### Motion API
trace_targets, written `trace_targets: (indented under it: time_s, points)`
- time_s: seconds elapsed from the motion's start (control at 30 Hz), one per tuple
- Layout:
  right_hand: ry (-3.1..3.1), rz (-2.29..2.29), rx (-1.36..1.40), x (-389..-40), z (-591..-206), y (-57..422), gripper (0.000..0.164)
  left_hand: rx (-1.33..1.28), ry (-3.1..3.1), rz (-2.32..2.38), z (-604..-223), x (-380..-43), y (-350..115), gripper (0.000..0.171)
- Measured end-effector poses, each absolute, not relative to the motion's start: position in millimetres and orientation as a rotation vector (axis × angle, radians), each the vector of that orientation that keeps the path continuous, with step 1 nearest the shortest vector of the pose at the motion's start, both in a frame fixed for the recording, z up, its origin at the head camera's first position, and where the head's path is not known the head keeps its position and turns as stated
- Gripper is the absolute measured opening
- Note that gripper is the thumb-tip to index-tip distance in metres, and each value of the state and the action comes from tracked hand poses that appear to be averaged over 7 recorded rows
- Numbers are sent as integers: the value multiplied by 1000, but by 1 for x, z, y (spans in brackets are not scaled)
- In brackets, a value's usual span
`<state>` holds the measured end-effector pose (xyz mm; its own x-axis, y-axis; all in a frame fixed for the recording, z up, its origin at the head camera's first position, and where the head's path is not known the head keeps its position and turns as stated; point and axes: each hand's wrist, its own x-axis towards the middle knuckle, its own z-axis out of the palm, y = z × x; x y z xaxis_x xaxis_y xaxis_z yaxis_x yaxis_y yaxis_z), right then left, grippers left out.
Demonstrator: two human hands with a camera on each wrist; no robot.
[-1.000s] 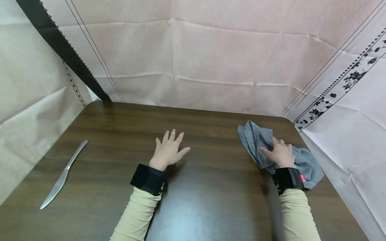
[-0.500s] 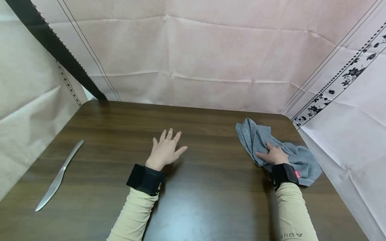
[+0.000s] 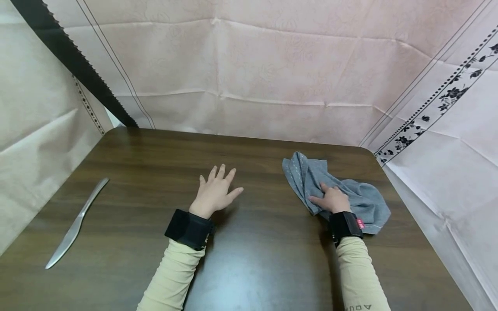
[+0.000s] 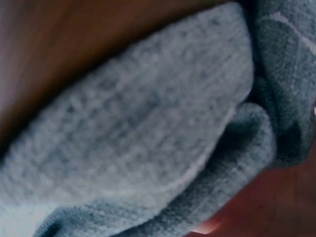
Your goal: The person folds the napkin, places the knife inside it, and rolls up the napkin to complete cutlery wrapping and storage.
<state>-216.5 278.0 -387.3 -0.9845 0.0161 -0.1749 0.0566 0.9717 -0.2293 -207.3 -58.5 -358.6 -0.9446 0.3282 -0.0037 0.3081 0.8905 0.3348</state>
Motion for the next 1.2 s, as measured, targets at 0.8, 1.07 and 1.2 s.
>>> trace_targets:
  time_s: [0.8, 1.07, 1.2]
  points:
    - [3059, -198, -75, -208, -391, 189, 61, 1065, 2880, 228, -384, -235, 21, 33]
    - [3077, -242, -121, -201, -390, 188, 58, 1033, 2834, 44, -386, -234, 37, 41]
    - [3079, -397, -219, -198, -387, 197, 60, 1034, 2859, 27, -383, -235, 39, 35]
